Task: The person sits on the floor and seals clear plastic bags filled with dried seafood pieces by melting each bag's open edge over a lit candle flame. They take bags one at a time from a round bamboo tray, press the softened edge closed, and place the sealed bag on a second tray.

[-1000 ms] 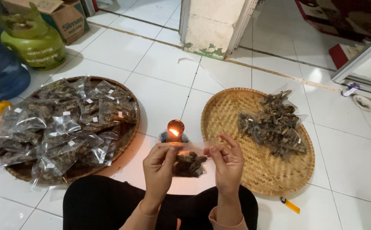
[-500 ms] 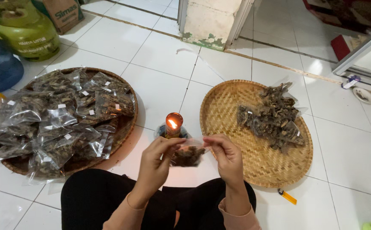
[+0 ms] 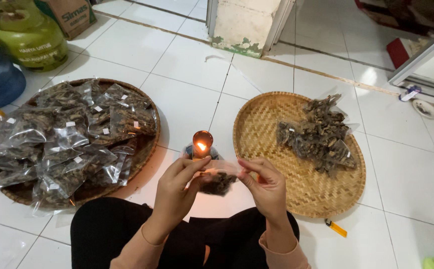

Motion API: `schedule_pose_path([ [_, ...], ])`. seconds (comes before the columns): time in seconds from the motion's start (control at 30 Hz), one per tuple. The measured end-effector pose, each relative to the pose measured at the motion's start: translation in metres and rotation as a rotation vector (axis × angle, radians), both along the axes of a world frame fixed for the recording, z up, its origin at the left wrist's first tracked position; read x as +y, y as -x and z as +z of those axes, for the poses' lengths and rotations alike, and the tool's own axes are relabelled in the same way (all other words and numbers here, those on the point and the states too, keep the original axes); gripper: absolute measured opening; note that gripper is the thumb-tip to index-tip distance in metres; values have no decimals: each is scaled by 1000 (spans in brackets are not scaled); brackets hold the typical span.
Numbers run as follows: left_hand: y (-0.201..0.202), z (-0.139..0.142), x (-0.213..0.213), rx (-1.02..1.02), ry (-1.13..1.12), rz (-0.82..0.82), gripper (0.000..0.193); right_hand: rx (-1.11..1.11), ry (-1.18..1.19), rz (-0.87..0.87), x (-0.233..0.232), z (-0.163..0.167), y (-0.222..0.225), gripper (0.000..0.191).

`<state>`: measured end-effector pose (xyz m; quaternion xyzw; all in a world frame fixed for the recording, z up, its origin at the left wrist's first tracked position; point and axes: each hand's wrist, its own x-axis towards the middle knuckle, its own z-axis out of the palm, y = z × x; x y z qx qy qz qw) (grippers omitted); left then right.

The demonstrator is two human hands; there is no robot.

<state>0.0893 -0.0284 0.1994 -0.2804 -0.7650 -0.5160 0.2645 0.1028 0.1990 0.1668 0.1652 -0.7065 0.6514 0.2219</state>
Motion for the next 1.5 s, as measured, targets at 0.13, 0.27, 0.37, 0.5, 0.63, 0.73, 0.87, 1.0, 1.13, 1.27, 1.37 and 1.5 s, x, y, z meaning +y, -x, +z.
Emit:
schedule_pose_path([
  [0.13,1,2,-1,-57,97,48,46,-14,-106,-48,-6,10,-4,38],
  [0.27,1,-6,2,34,213,192,40,21,-341,-268,-15,18,-4,34],
  [0.37,-1,-15,1,72,278,290,30,159,-548,-418,-23,20,-3,24],
  [0.5,3,-21,-6,124,322,361,14,267,-668,-449,-32,20,0,13],
  [0.63,14,-21,-21,118,359,263,12,358,-658,-357,-32,21,5,13],
  [0.73,17,-21,-26,79,416,144,25,161,-565,-187,-27,20,4,14],
  [0.87,11,-26,-15,152,437,45,40,131,-535,-140,-24,16,5,11],
  [1.0,9,-29,-4,212,427,56,24,136,-582,-176,-29,16,4,10],
  [1.13,8,-29,-3,252,393,17,17,146,-615,-156,-29,22,-6,11],
  [1.27,-1,-28,-7,254,430,50,18,76,-641,-52,-30,30,-13,18],
  [1.37,-8,-24,-7,250,446,67,22,89,-692,-30,-32,36,-15,19],
  [1.5,-18,-17,-10,228,463,64,21,311,-825,-199,-41,33,-23,22],
])
